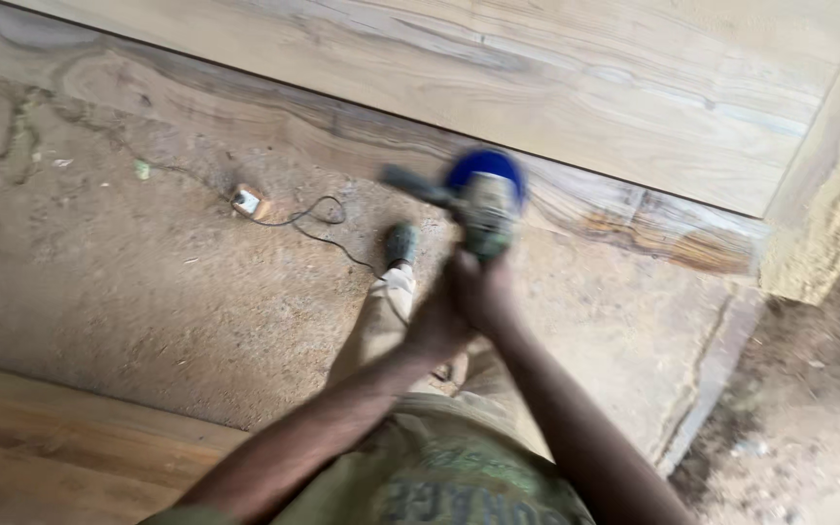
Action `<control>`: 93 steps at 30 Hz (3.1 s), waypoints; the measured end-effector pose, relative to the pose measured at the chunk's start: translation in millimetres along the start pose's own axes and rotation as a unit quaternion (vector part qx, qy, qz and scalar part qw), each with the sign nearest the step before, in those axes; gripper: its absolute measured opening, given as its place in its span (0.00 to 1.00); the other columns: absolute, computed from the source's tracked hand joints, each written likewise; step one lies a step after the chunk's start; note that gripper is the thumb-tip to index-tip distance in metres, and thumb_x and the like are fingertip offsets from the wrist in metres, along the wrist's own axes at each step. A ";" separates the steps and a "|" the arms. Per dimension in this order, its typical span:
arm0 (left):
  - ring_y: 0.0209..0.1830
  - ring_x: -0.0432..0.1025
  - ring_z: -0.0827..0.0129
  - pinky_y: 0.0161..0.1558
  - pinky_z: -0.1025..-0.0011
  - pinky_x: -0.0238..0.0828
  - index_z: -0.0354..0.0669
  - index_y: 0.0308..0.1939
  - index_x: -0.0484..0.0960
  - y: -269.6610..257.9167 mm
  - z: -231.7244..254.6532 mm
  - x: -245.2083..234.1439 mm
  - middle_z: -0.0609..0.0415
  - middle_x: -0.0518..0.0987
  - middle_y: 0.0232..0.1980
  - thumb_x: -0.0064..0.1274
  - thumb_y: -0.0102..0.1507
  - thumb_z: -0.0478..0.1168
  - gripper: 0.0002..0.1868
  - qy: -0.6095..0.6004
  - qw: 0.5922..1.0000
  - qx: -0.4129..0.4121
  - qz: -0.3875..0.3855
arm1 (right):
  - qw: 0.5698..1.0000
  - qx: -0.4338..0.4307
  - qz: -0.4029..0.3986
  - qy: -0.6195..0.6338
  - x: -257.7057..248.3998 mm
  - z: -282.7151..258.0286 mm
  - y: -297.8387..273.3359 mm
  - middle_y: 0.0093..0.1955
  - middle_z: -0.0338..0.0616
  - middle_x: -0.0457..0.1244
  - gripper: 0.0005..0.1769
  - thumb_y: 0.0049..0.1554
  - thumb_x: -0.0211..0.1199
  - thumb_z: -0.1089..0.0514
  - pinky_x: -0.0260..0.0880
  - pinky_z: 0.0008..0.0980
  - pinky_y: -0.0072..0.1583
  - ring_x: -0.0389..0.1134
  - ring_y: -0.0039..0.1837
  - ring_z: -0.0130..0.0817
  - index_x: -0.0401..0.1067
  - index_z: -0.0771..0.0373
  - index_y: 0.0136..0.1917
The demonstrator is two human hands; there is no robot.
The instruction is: The person uses a handheld electric sander to smooth the surface of a large wooden panel. The person moves the sander back and forth across the wood, generating sawdust as they work.
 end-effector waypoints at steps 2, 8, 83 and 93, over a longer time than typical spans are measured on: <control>0.57 0.74 0.53 0.48 0.59 0.81 0.32 0.73 0.46 -10.0 -28.7 -32.9 0.34 0.70 0.64 0.60 0.63 0.48 0.47 -0.015 0.998 -0.058 0.011 | 0.991 0.059 -0.057 -0.103 39.4 -24.9 7.9 0.61 0.63 0.68 0.48 0.60 0.61 0.39 0.80 0.52 0.53 0.75 0.55 0.54 0.40 0.64 0.78; 0.51 0.77 0.57 0.39 0.66 0.88 0.31 0.73 0.38 -19.7 -48.2 -92.7 0.33 0.64 0.65 0.55 0.65 0.52 0.49 0.010 0.992 -0.127 0.012 | 0.988 0.044 -0.134 -0.057 89.2 -100.5 6.5 0.59 0.68 0.67 0.57 0.59 0.59 0.35 0.79 0.50 0.53 0.75 0.55 0.56 0.32 0.70 0.80; 0.33 0.80 0.62 0.29 0.70 0.84 0.25 0.67 0.60 34.8 188.6 309.8 0.42 0.80 0.47 0.51 0.67 0.50 0.35 -0.043 0.967 -0.081 -0.237 | 0.960 0.216 0.128 0.125 -324.9 200.0 -88.6 0.68 0.67 0.59 0.50 0.62 0.55 0.46 0.74 0.60 0.63 0.68 0.65 0.58 0.25 0.64 0.80; 0.35 0.78 0.59 0.32 0.65 0.84 0.24 0.65 0.60 34.5 176.8 283.9 0.38 0.77 0.48 0.53 0.66 0.49 0.35 0.018 0.964 -0.078 -0.253 | 0.963 0.128 0.160 0.177 -303.7 205.8 -75.3 0.72 0.64 0.56 0.48 0.61 0.58 0.48 0.66 0.53 0.67 0.62 0.71 0.54 0.31 0.65 0.79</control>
Point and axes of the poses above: each hand's wrist, its own y-axis towards the middle knuckle, its own x-axis out of the palm, z = x × y, the point moved 7 cm from there along y, towards the middle knuckle
